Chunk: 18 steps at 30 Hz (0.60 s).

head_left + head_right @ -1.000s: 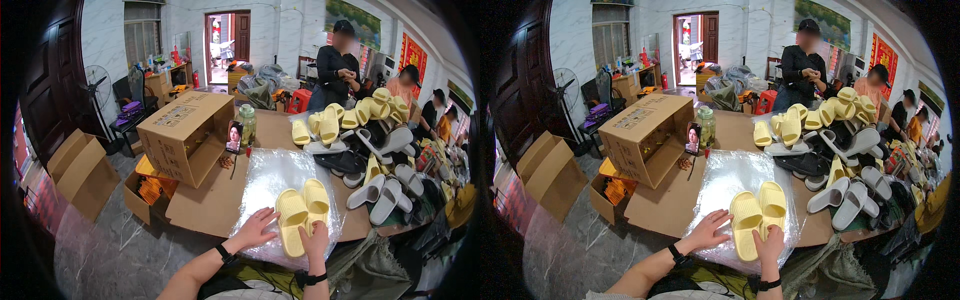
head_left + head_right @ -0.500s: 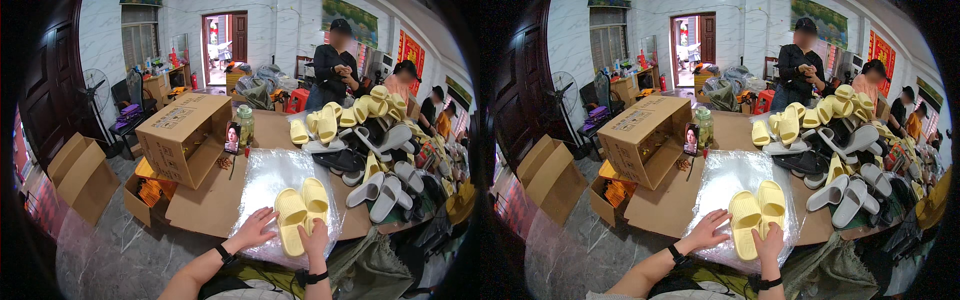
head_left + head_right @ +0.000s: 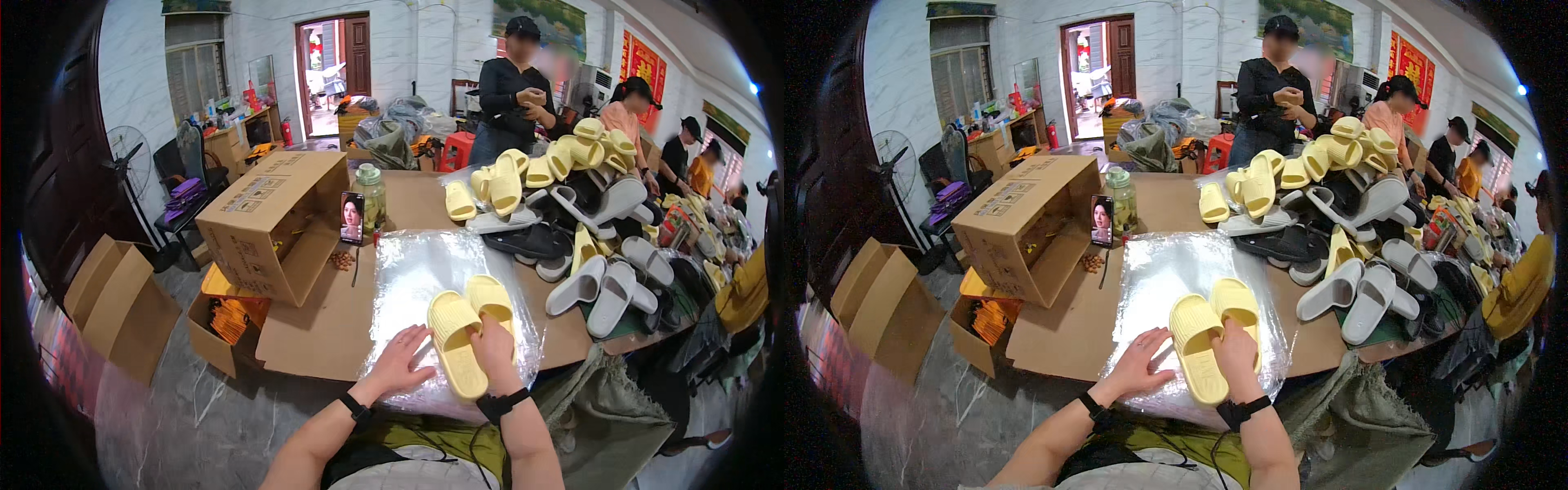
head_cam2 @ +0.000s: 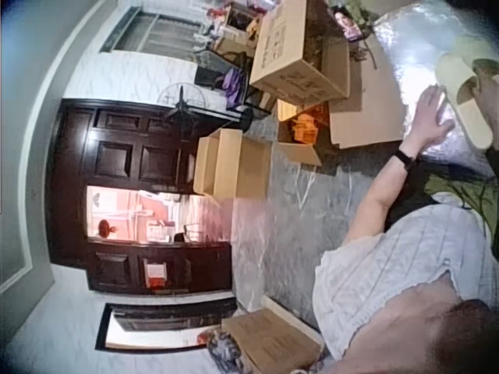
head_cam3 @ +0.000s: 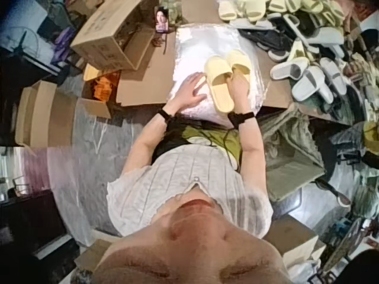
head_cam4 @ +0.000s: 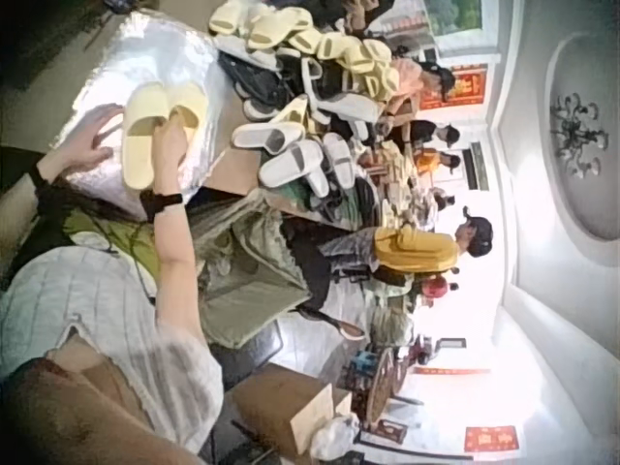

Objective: Packing pairs of slides into plastic bags and then into a large sack.

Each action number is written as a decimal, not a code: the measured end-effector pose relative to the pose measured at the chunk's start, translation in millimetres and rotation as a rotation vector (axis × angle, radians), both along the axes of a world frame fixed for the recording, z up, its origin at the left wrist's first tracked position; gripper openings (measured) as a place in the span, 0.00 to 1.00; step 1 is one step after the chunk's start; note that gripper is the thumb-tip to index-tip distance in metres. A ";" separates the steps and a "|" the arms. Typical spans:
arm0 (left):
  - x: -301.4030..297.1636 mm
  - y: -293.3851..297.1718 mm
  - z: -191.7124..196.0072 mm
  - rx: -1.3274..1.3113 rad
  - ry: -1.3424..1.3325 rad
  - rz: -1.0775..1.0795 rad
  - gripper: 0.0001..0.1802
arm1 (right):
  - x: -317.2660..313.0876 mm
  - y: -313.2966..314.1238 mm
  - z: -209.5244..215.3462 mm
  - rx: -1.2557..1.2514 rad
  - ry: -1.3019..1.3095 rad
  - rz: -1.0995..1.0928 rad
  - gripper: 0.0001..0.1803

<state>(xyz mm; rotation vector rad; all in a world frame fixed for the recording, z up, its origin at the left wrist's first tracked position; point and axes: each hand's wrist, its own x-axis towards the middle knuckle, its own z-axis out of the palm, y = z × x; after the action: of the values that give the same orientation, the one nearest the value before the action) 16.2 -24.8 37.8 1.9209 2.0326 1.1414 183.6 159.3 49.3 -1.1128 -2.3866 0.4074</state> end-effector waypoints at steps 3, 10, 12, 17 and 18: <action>-9.1 1.9 -14.1 0.052 -0.052 -0.004 0.36 | 8.0 -5.7 -2.1 0.045 0.072 0.012 0.18; -9.7 2.3 -22.8 0.138 0.016 -0.009 0.20 | 89.0 -28.5 0.7 -0.121 0.578 -0.115 0.19; -7.7 2.7 -16.7 0.092 0.072 -0.021 0.20 | 122.9 -32.4 -14.8 -0.180 0.695 -0.135 0.18; -12.5 1.6 -12.2 -0.005 0.174 -0.067 0.22 | 152.4 -49.5 -9.3 -0.308 0.951 -0.143 0.13; -12.5 2.5 -12.9 -0.006 0.176 -0.066 0.22 | 154.9 -49.4 -8.0 -0.319 0.973 -0.145 0.13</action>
<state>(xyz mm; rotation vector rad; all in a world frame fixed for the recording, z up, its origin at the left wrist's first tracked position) 3.7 -22.3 24.9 2.1373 2.0345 0.9825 338.5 109.9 41.3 -0.8956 -1.4052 1.0244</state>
